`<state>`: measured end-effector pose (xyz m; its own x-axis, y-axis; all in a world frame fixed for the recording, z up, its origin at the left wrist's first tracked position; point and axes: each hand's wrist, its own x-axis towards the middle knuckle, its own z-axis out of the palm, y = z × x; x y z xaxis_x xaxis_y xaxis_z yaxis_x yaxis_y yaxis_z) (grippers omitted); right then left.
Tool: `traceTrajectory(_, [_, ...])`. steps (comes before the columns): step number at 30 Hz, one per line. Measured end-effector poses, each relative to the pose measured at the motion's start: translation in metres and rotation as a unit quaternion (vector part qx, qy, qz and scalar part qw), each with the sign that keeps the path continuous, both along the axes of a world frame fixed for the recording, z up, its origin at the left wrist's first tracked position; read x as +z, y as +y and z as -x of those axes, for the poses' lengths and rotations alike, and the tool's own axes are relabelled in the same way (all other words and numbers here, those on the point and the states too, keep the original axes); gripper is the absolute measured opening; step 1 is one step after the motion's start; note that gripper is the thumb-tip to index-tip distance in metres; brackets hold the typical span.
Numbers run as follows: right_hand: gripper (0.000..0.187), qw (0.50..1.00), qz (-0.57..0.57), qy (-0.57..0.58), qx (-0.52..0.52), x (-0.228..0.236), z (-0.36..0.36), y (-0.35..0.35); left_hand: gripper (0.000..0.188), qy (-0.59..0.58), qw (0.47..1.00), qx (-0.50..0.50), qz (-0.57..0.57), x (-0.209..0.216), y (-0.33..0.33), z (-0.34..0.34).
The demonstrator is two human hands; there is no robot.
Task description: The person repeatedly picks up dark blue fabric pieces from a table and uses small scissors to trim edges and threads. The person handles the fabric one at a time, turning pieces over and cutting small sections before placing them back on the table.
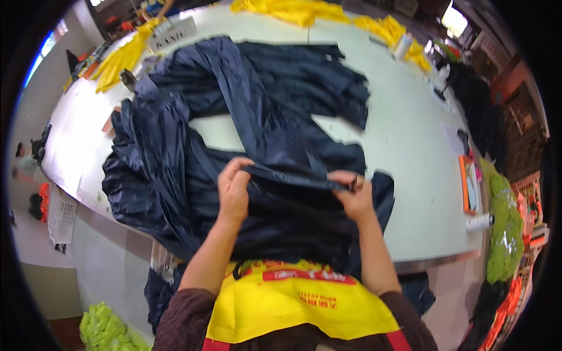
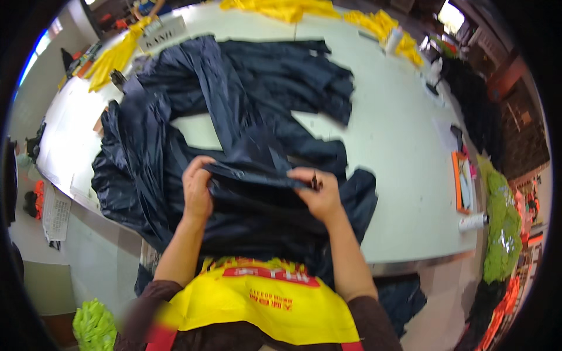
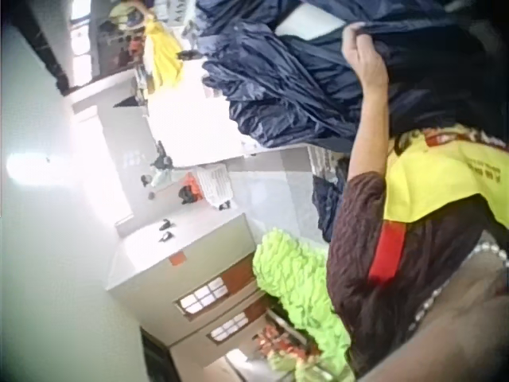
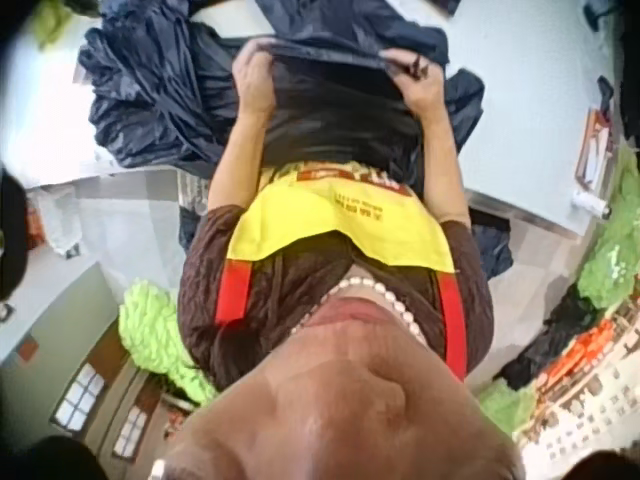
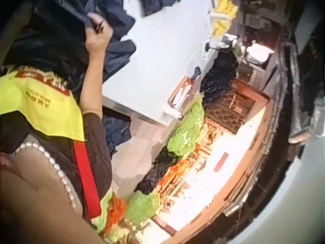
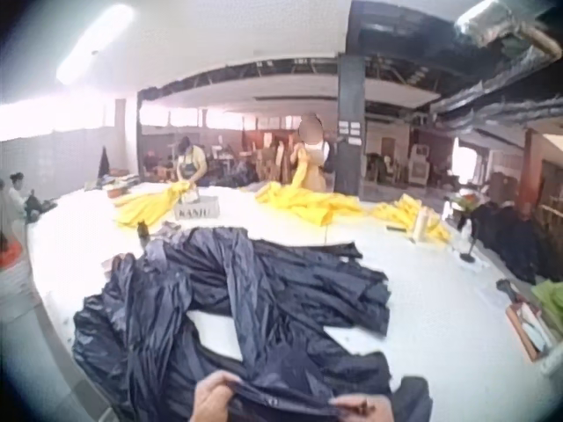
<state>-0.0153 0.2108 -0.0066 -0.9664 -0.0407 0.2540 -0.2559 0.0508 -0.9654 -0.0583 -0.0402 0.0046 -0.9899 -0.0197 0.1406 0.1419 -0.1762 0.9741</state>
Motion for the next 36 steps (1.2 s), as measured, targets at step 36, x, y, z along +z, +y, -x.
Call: traceTrajectory(36, [0.026,0.943,-0.329,0.040,0.024,0.005,-0.007,-0.015,0.023,-0.253,0.913,-0.320,0.011,-0.030,0.042,-0.014])
